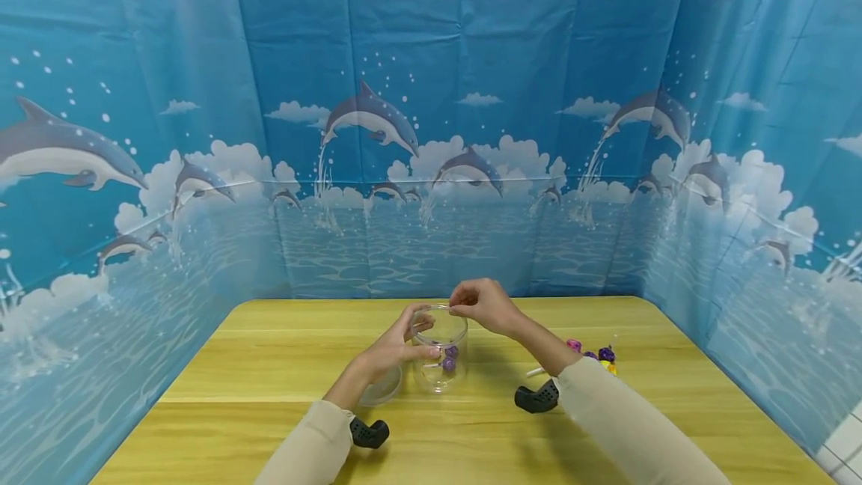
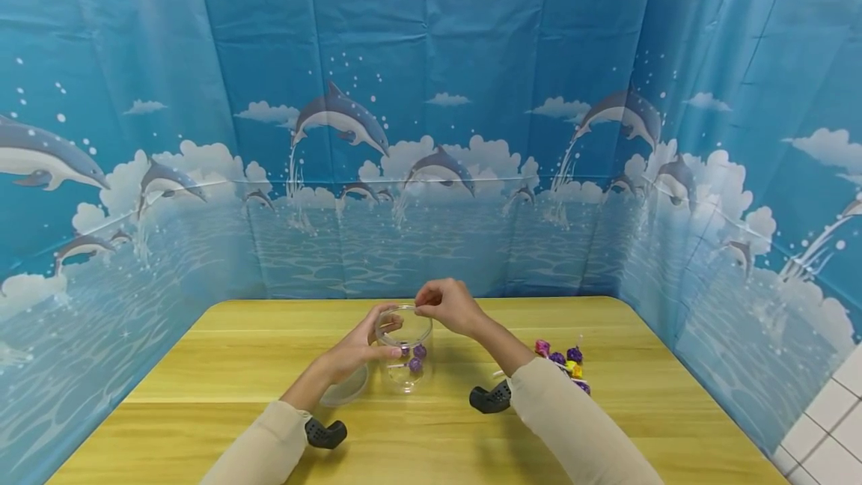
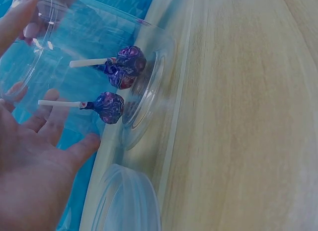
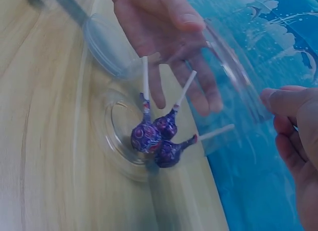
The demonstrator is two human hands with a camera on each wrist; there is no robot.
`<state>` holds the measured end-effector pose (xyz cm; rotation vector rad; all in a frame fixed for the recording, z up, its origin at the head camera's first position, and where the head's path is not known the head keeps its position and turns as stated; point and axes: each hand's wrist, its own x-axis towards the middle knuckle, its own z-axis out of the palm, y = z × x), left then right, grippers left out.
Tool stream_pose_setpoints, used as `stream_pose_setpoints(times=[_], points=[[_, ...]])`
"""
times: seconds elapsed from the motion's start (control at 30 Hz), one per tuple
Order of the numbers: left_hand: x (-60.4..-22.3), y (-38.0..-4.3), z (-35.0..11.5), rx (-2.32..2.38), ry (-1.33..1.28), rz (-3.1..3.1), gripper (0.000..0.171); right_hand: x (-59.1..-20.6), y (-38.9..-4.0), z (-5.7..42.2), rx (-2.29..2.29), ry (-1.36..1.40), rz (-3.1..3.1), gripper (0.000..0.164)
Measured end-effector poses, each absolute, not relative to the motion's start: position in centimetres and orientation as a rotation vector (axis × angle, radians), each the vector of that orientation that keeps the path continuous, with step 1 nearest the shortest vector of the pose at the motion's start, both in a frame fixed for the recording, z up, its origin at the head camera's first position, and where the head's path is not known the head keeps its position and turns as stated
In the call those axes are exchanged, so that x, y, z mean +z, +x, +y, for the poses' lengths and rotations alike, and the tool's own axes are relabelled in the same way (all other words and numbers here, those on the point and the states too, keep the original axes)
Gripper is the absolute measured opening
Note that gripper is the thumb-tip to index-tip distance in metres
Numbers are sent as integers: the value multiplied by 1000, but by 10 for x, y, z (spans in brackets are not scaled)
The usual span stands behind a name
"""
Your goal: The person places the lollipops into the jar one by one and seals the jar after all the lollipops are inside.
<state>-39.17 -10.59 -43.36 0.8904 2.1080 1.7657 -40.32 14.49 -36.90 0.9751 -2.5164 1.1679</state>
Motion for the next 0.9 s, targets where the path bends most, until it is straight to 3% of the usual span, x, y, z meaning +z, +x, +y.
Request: stream_pose_setpoints(times=[0.9], points=[[-436,-391,-105,1784,889,2102,84,-343,-384,227,1279,789,-2542,10]])
